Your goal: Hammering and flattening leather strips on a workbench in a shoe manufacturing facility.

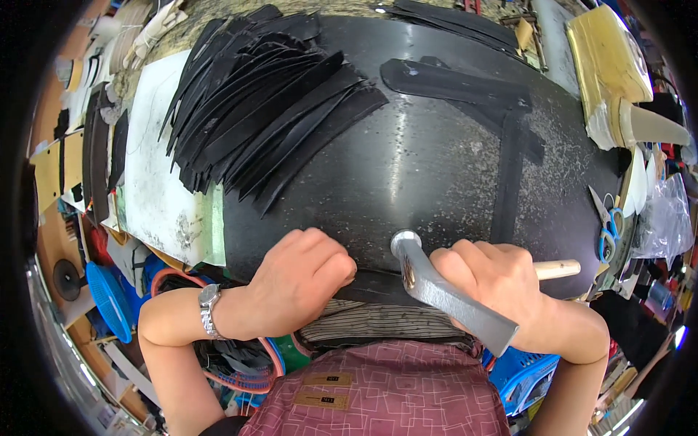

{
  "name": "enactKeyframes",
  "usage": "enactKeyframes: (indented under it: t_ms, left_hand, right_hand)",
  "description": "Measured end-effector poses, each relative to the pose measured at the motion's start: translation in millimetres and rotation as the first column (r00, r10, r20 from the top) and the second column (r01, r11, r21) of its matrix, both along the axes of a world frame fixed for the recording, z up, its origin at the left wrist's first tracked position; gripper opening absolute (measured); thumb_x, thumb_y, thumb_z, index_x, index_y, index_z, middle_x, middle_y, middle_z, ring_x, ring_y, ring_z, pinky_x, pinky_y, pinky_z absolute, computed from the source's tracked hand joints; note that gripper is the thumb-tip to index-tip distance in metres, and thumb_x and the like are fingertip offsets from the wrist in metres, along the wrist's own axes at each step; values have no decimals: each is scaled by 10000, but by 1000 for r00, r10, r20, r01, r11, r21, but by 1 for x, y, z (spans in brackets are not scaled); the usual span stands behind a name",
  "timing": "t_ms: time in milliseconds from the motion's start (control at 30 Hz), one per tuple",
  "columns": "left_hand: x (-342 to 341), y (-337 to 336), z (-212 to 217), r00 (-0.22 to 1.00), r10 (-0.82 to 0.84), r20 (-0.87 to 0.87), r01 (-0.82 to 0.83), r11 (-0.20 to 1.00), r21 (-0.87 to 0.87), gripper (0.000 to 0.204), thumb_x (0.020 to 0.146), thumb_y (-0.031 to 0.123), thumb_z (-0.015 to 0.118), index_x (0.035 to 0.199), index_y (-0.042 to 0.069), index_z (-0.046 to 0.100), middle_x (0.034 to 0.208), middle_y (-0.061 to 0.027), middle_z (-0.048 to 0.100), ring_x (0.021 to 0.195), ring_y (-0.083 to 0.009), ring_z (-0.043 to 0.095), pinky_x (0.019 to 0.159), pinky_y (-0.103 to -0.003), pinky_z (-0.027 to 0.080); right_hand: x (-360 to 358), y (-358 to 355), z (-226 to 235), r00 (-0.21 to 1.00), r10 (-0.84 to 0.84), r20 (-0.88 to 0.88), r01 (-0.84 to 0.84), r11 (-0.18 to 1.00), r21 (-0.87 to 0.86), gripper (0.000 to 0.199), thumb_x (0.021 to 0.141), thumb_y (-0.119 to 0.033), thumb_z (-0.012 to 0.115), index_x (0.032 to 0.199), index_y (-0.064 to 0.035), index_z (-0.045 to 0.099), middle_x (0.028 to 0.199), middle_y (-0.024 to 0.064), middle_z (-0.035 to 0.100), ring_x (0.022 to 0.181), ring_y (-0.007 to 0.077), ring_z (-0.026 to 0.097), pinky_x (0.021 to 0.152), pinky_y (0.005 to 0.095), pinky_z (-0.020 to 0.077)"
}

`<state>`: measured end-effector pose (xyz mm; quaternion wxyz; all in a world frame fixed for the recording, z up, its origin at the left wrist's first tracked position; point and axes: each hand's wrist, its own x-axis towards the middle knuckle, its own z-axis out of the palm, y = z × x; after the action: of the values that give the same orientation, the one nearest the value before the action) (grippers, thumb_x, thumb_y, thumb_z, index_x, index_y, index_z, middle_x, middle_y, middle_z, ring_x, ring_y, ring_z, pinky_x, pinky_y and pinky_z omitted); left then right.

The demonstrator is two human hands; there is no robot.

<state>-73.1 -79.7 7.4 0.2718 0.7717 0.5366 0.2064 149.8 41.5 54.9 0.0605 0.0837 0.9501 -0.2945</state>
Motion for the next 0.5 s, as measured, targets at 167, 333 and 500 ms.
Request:
enactKeyframes:
  t_ms: [167,333,500]
  left_hand:
    - [11,47,10,845,132,518,-74,989,-131,482,740,19,684,1187,35,504,775,-89,566,774,-275,554,674,-363,469]
    - [36,69,-9,942,-285,177,264,956,130,520,707,63,708,1187,26,511,811,-68,564,768,-249,547,679,-351,463]
    - [33,67,-12,974,-161,160,139,980,140,365,675,105,726,1007,31,596,842,-56,570,779,-231,546,675,-336,447]
  right_hand:
    - [25,-13,3,999,23,43,-21,997,-68,251,699,-222,580,875,-64,496,659,34,450,528,179,553,423,322,447]
    - [41,-11,7,1000,-7,19,8,998,-60,264,693,-222,581,885,-58,504,661,31,446,525,169,548,422,309,445]
    - [48,1,7,997,-71,15,71,998,2,268,678,-216,586,874,-53,503,661,29,443,522,160,540,421,295,438]
